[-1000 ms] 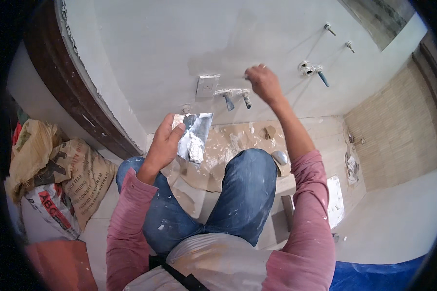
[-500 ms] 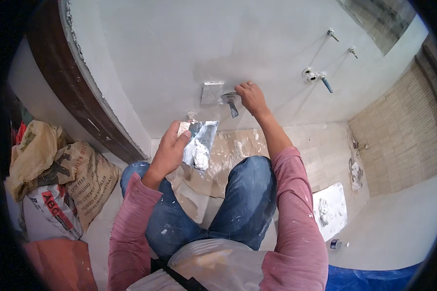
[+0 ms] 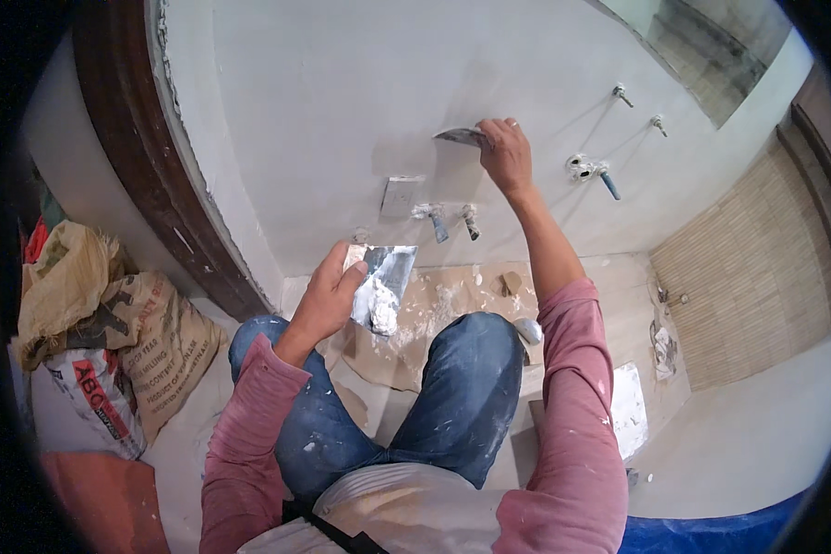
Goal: The person applies white filler to a wall around electrical outlets and plumbing stubs using two putty knives, transferring the compound between tools and spreading it across the surface.
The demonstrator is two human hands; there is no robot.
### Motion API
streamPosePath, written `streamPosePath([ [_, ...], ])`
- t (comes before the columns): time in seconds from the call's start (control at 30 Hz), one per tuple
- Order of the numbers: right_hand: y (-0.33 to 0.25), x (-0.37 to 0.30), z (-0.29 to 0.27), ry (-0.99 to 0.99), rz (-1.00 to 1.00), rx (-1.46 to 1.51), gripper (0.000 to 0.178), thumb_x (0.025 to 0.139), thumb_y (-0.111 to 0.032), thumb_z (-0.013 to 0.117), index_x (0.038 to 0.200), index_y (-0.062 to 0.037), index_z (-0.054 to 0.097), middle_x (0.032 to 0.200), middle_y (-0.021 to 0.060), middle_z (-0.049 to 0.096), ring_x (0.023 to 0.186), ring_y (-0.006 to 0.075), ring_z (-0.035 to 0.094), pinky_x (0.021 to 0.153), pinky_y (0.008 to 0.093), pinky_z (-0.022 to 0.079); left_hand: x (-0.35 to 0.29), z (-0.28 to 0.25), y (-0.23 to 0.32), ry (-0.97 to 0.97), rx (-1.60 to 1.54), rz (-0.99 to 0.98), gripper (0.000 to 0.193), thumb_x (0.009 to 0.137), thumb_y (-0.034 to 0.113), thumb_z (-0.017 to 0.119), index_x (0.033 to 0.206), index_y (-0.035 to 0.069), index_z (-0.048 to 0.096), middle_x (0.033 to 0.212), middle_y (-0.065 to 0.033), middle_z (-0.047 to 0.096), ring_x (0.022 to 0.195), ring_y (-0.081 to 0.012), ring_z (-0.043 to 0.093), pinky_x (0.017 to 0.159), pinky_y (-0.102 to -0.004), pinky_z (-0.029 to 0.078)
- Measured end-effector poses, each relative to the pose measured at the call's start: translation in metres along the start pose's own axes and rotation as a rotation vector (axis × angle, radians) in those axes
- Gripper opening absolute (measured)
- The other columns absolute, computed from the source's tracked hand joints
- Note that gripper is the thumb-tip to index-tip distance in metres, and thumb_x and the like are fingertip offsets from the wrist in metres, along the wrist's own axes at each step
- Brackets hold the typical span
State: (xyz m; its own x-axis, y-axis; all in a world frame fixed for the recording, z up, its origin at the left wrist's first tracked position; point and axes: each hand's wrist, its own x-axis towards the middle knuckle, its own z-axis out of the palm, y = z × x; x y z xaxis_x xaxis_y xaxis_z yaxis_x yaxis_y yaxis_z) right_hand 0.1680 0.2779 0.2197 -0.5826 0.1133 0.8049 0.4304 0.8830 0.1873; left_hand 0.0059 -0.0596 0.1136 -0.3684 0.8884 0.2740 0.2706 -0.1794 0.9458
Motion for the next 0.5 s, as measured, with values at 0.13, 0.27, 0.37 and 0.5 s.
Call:
streamPosePath([
  [0.13, 0.012, 0.044, -0.024, 0.085, -0.056, -0.055, 0.02, 0.077, 0.0, 0.069, 0.095, -0.0086, 0.064, 0.087, 0.0093, 0.067, 0.085, 0.035, 0.061, 0.076, 0.0456, 0.052, 0.002, 0.003, -0.002, -0.002, 0.009, 0.002, 0.026, 0.103, 0.021, 0.054, 0.113, -0.002, 0.049, 0.091, -0.0263, 0.061, 0.085, -0.0414, 0.06, 0.081, -0.0468, 0.047],
  [0.27, 0.011, 0.091, -0.048, 0.17, -0.056, -0.1, 0.018, 0.078, -0.002, 0.071, 0.094, -0.0087, 0.066, 0.089, 0.0098, 0.069, 0.086, 0.0352, 0.062, 0.076, 0.0451, 0.053, -0.001, -0.002, 0.004, -0.027, 0.003, -0.078, 0.022, 0.105, 0.018, 0.053, 0.115, -0.002, 0.055, 0.101, -0.0138, 0.065, 0.094, -0.0192, 0.059, 0.088, -0.0357, 0.048],
  [0.37, 0.023, 0.125, -0.066, 0.207, -0.052, -0.159, 0.017, 0.081, -0.008, 0.074, 0.096, -0.0092, 0.068, 0.09, 0.0104, 0.071, 0.087, 0.0359, 0.064, 0.077, 0.0453, 0.053, -0.002, -0.001, 0.006, -0.043, -0.006, -0.091, 0.024, 0.105, 0.018, 0.053, 0.118, -0.002, 0.055, 0.103, -0.0141, 0.066, 0.096, -0.0188, 0.059, 0.089, -0.0348, 0.048],
  [0.5, 0.041, 0.169, -0.093, 0.31, -0.164, -0.24, 0.019, 0.083, -0.014, 0.077, 0.1, -0.0086, 0.069, 0.095, 0.0109, 0.073, 0.089, 0.0365, 0.066, 0.08, 0.0439, 0.054, 0.001, 0.006, -0.005, -0.035, -0.03, -0.005, 0.032, 0.104, 0.02, 0.054, 0.127, -0.002, 0.051, 0.102, -0.0264, 0.066, 0.094, -0.0403, 0.065, 0.086, -0.0438, 0.049],
])
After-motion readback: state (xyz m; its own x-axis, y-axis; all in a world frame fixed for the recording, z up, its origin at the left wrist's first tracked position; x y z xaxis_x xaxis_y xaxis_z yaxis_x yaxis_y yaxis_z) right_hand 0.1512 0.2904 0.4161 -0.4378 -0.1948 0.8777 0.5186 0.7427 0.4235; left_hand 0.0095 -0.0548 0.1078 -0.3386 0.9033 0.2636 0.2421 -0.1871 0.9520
